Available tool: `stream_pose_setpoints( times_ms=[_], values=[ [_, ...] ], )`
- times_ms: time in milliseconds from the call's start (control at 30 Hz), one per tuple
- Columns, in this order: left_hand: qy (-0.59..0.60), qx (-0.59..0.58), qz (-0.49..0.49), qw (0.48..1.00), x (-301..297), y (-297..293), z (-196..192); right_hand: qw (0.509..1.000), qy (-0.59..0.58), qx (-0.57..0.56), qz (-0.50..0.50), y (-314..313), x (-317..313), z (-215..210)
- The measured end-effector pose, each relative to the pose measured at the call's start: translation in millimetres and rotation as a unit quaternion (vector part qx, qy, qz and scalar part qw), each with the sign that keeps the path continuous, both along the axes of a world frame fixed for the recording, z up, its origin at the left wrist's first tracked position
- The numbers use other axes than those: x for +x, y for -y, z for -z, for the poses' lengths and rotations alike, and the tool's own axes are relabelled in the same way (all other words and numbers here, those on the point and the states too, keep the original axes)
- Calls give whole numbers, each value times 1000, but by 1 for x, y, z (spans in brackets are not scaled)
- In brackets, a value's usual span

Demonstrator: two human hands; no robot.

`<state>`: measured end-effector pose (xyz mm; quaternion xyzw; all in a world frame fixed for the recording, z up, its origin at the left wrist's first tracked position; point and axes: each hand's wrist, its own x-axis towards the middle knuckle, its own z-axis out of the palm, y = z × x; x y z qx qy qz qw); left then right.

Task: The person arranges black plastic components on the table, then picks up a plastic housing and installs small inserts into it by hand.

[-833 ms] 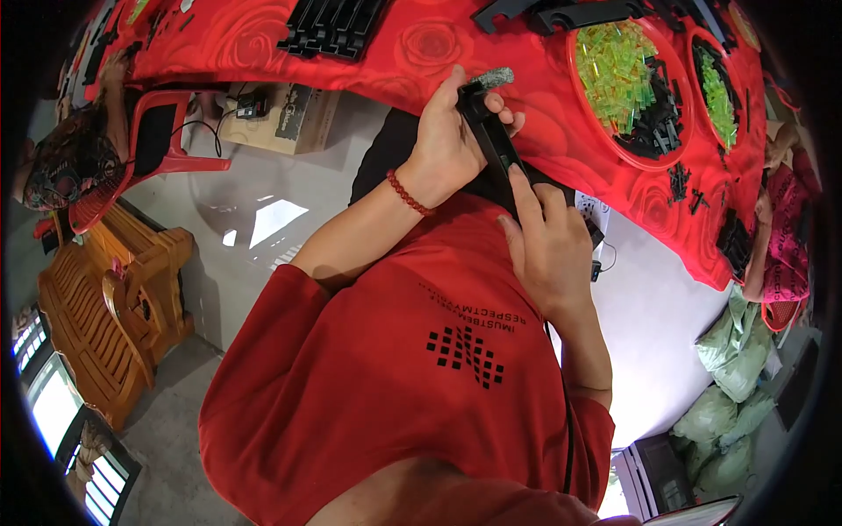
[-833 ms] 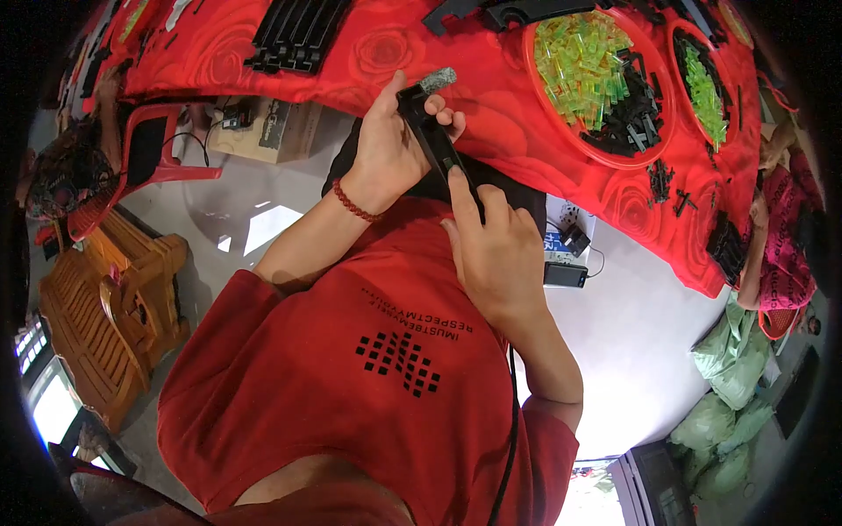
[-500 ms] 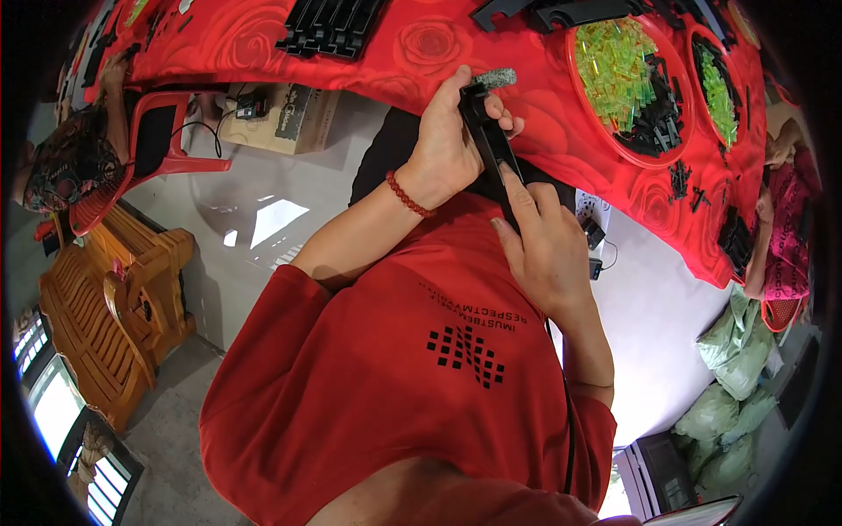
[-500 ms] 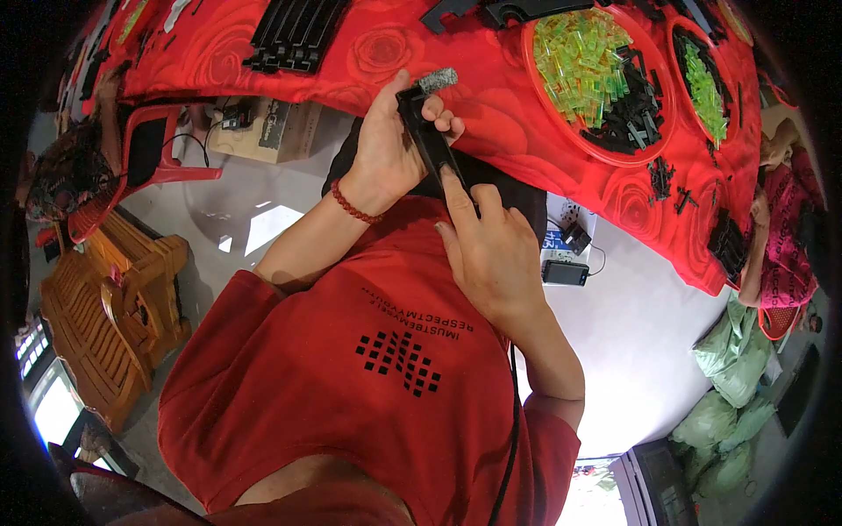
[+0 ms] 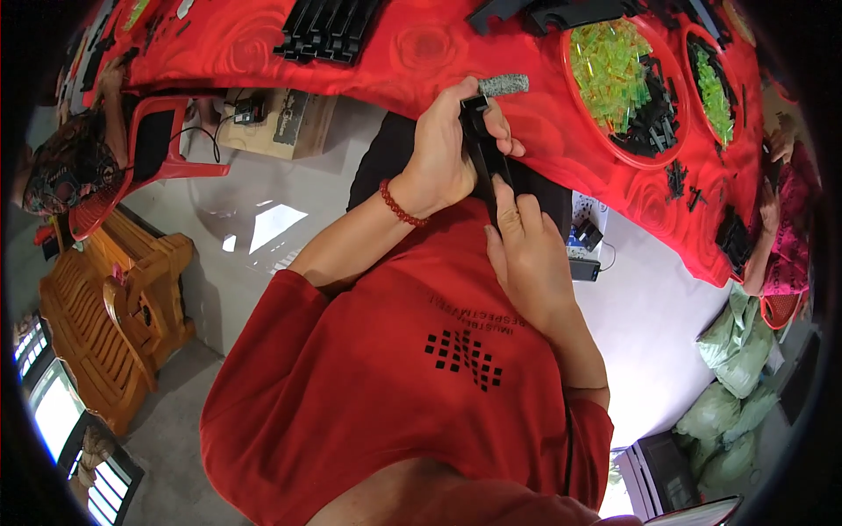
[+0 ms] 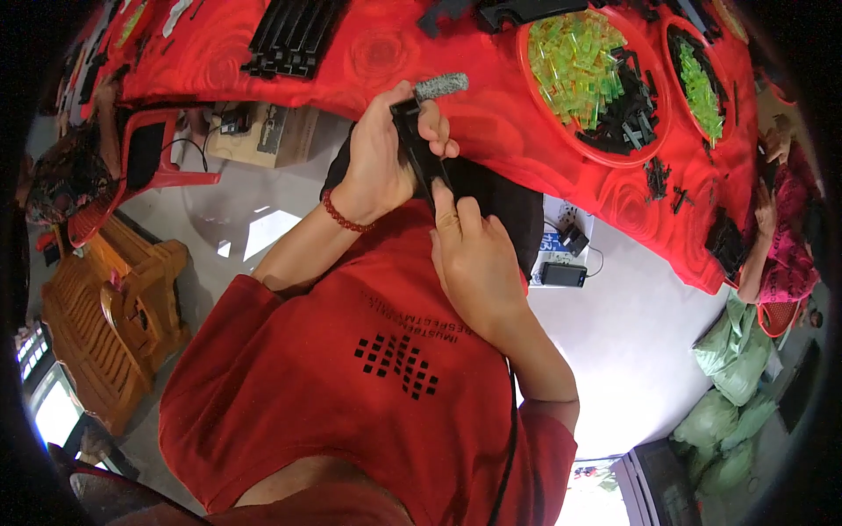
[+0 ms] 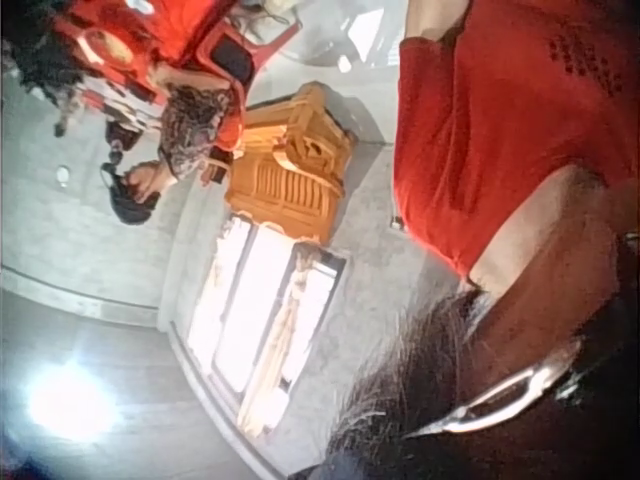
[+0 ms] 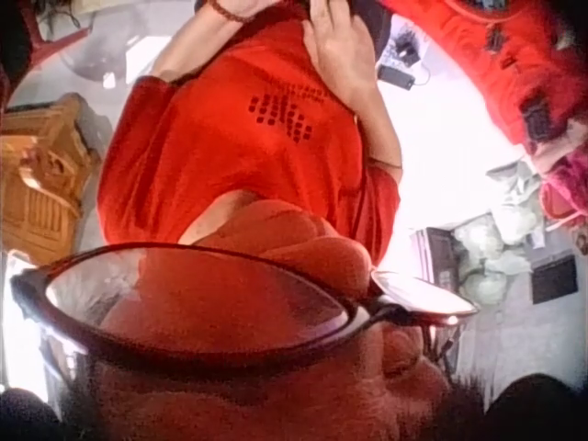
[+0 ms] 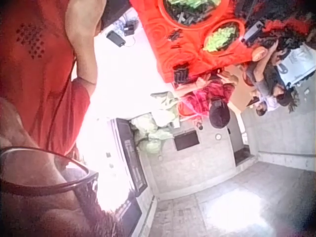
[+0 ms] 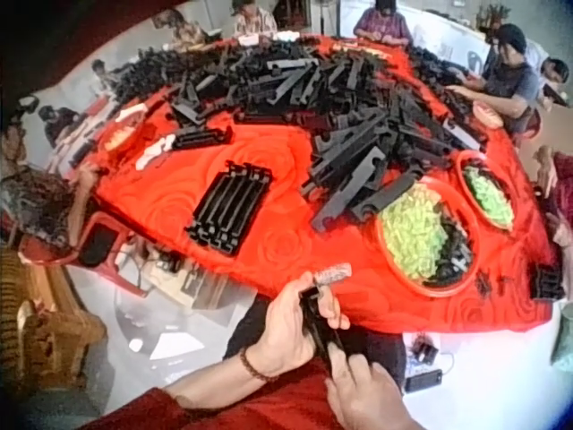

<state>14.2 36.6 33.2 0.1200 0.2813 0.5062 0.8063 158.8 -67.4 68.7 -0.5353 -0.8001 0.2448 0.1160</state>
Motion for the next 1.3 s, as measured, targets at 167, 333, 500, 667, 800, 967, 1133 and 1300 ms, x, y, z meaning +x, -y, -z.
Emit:
stream_pose_setpoints(
  times_ms=[167,333,500,667,800,967,1133,1300],
  values=[
    [53,39,23,998,-4,-4,0,999,9,43,25,-6,19,-3],
    [154,68,82,982,-24,-6,14,995,-5,92,48,-17,41,-11],
    [192,-45,90,976,-38,-6,17,987,-17,155,43,-28,53,-25],
    [126,10,86,988,-34,-4,28,985,-39,166,24,-30,55,-26],
    [75,24,44,996,-33,-5,12,977,-38,195,72,-39,54,-16],
    [-150,94,-81,981,-41,-5,16,975,-10,211,72,-59,53,14],
    [-520,295,-129,791,-41,6,20,965,58,255,29,-81,41,36],
    [-604,408,-139,671,-35,10,27,951,80,297,16,-102,31,55]
  ],
)
